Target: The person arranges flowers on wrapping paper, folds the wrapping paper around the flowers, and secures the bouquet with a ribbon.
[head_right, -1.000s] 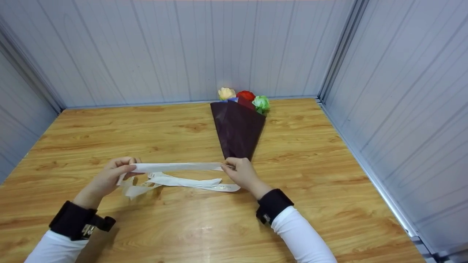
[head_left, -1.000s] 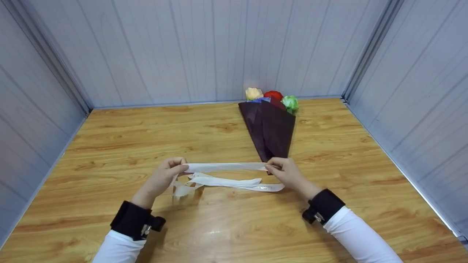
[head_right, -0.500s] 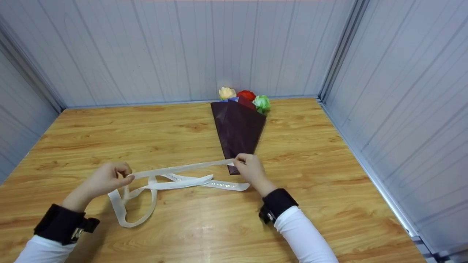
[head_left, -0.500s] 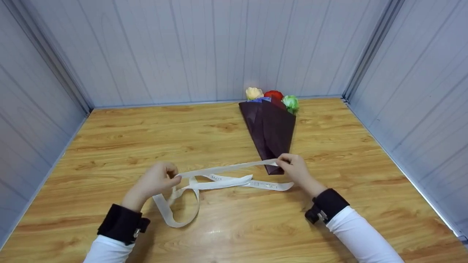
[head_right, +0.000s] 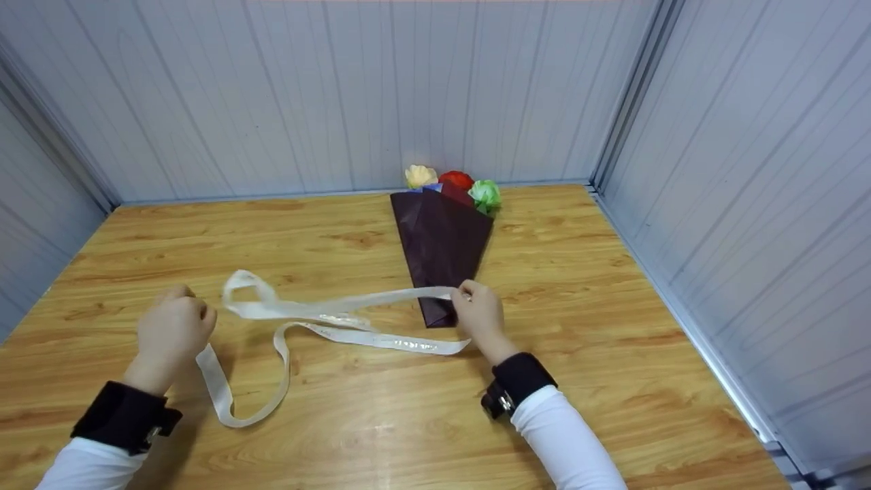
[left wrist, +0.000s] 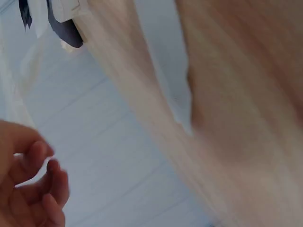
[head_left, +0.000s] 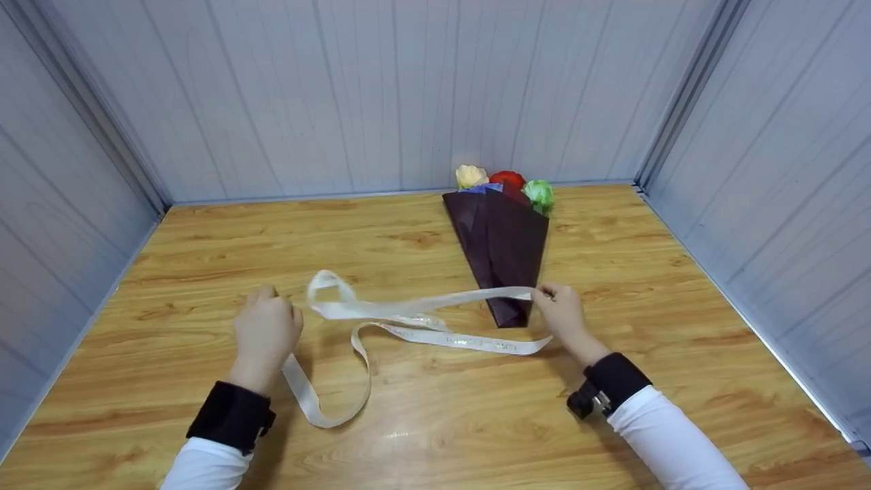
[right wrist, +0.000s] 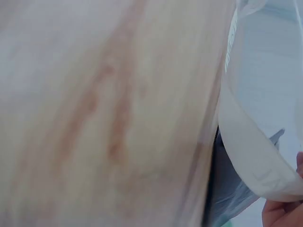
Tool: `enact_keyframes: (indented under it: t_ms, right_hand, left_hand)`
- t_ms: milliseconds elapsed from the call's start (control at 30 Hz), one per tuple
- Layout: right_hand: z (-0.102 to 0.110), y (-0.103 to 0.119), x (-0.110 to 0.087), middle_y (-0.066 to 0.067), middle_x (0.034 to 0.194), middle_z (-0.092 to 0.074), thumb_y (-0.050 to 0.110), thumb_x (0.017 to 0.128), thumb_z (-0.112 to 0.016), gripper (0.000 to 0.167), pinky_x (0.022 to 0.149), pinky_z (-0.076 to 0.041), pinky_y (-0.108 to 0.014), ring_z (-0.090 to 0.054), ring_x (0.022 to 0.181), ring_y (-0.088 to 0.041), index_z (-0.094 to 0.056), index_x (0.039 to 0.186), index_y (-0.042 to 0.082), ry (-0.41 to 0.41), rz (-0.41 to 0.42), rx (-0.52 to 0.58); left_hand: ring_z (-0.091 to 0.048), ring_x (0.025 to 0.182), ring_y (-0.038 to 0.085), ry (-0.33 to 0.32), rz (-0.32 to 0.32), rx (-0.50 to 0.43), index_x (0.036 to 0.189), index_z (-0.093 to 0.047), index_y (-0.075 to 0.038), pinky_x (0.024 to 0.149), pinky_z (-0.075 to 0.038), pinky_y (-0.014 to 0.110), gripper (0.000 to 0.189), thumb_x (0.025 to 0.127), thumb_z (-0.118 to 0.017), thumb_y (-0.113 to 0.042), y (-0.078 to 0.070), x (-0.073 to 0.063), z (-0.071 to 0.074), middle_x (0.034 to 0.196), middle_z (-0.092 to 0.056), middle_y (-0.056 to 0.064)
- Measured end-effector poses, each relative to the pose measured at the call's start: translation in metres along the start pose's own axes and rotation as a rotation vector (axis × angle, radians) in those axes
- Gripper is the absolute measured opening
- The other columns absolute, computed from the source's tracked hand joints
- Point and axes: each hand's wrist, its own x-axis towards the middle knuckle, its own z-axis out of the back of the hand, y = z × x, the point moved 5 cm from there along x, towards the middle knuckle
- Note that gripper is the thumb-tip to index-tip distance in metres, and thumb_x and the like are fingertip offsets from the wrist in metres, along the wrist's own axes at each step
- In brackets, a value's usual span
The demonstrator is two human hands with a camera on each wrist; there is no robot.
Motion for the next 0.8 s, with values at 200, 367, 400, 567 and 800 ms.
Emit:
enact_keyframes:
  t_ms: [200, 367, 400, 567, 800]
  right_hand:
    - [-0.009, 0.006, -0.002, -0.001, 0.060, -0.053, 0.002, 0.087, -0.056, 0.016, 0.053, -0.037, -0.018, -0.045, 0.054, -0.004, -0.063, 0.074, -0.005, 0.088, 0.065, 0.076]
    - [-0.042, 0.031, -0.022, -0.019, 0.075, -0.063, 0.001, 0.092, -0.054, 0.012, 0.053, -0.046, -0.019, -0.054, 0.057, -0.006, -0.062, 0.089, -0.006, 0.417, 0.180, 0.174]
    - [-0.048, 0.036, -0.027, -0.018, 0.075, -0.062, 0.000, 0.092, -0.052, 0.012, 0.054, -0.045, -0.018, -0.052, 0.058, -0.006, -0.062, 0.091, -0.006, 0.466, 0.203, 0.176]
    - [-0.064, 0.056, -0.042, -0.003, 0.071, -0.055, -0.006, 0.085, -0.050, 0.016, 0.058, -0.035, -0.016, -0.043, 0.059, -0.002, -0.065, 0.089, -0.003, 0.582, 0.299, 0.168]
    - [-0.057, 0.078, -0.049, 0.009, 0.064, -0.043, -0.009, 0.082, -0.056, 0.007, 0.055, -0.030, -0.015, -0.036, 0.056, 0.002, -0.062, 0.080, -0.012, 0.592, 0.332, 0.269]
  left_hand:
    - [-0.057, 0.092, 0.034, 0.144, -0.003, -0.359, 0.071, -0.066, 0.001, 0.082, -0.046, 0.047, 0.011, 0.081, -0.064, -0.003, -0.019, 0.003, -0.007, 0.095, -0.061, 0.017]
    - [-0.054, 0.111, 0.031, 0.471, -0.071, -0.657, 0.113, -0.061, -0.003, 0.094, -0.044, 0.048, 0.024, 0.090, -0.061, -0.012, -0.080, 0.002, -0.020, 0.120, -0.058, 0.013]
    - [-0.052, 0.116, 0.031, 0.534, -0.103, -0.690, 0.121, -0.058, -0.004, 0.097, -0.042, 0.048, 0.031, 0.092, -0.059, -0.015, -0.094, 0.001, -0.024, 0.126, -0.056, 0.014]
    - [-0.048, 0.126, 0.028, 0.769, -0.257, -0.761, 0.136, -0.045, -0.004, 0.104, -0.038, 0.046, 0.043, 0.098, -0.051, -0.024, -0.148, -0.007, -0.042, 0.133, -0.055, 0.013]
    - [-0.060, 0.077, 0.025, 0.861, -0.233, -0.847, 0.110, -0.057, -0.005, 0.067, -0.042, 0.025, 0.022, 0.095, -0.057, -0.022, -0.166, -0.016, -0.057, 0.082, -0.066, 0.010]
